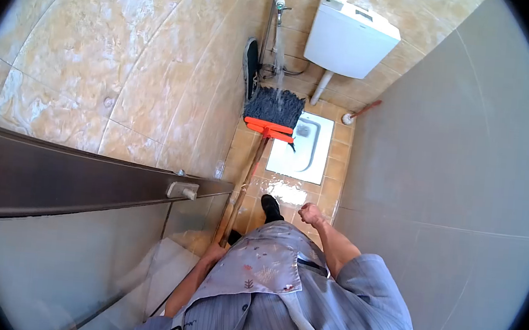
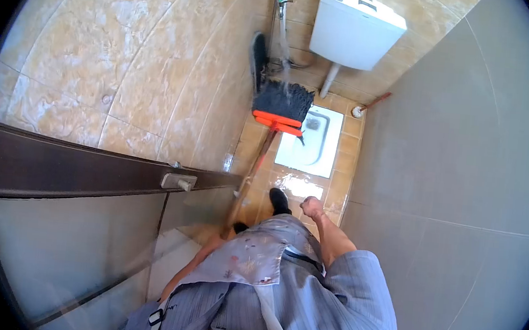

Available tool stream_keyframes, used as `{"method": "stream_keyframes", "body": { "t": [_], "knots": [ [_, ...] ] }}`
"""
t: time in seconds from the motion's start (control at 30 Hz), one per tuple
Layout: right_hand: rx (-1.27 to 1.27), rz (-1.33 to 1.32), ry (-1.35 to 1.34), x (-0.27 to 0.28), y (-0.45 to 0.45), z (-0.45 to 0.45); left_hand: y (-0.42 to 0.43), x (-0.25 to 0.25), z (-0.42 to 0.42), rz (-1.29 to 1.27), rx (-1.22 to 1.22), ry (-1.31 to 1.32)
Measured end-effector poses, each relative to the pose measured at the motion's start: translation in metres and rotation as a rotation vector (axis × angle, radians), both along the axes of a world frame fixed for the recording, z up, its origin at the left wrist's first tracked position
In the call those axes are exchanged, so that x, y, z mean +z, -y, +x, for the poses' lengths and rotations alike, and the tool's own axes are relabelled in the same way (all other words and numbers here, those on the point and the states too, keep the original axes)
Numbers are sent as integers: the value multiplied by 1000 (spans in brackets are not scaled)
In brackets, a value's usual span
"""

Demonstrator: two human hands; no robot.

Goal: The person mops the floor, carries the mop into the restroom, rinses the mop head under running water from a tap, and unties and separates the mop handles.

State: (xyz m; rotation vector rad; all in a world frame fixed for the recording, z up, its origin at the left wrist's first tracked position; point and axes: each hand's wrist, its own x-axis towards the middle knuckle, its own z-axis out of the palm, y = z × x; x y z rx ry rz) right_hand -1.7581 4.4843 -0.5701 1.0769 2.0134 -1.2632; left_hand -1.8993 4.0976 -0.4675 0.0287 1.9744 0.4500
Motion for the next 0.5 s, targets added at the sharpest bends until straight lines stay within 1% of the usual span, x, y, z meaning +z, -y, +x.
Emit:
{"method": "stream_keyframes", "body": {
  "t": [0.03, 0.07, 0.1, 0.17, 0.23, 0.3, 0.33, 0.37, 0.43, 0.47, 0.5],
  "knots": [
    [-119, -80, 13, 3, 2, 3, -1, 8, -1, 43, 16, 32],
    [-102, -78, 58, 7, 3, 6, 3, -1, -3, 47, 12, 27],
    [-106, -74, 53, 5, 6, 7, 14, -21, -5, 75, 16, 22],
    [-197, -105, -4, -9, 19, 21, 16, -22, -6, 102, 19, 12],
    [-22, -56, -108, -26, 26, 35, 7, 5, -6, 6, -21, -9],
    [170, 209, -218, -27, 32, 40, 15, -9, -7, 30, -16, 4],
    [81, 153, -109, -18, 34, 35, 20, -17, -11, 53, -10, 21],
    [78, 153, -111, -7, 36, 29, 23, -25, -13, 53, -13, 19],
    [-116, 23, -53, -14, 38, 28, 26, -32, -15, -177, -122, 17],
    [-116, 21, -51, -14, 36, 30, 28, -34, -14, -179, -122, 18],
    [-188, -51, -34, -12, 35, 27, 32, -39, -15, -137, -108, 22]
  ]
}}
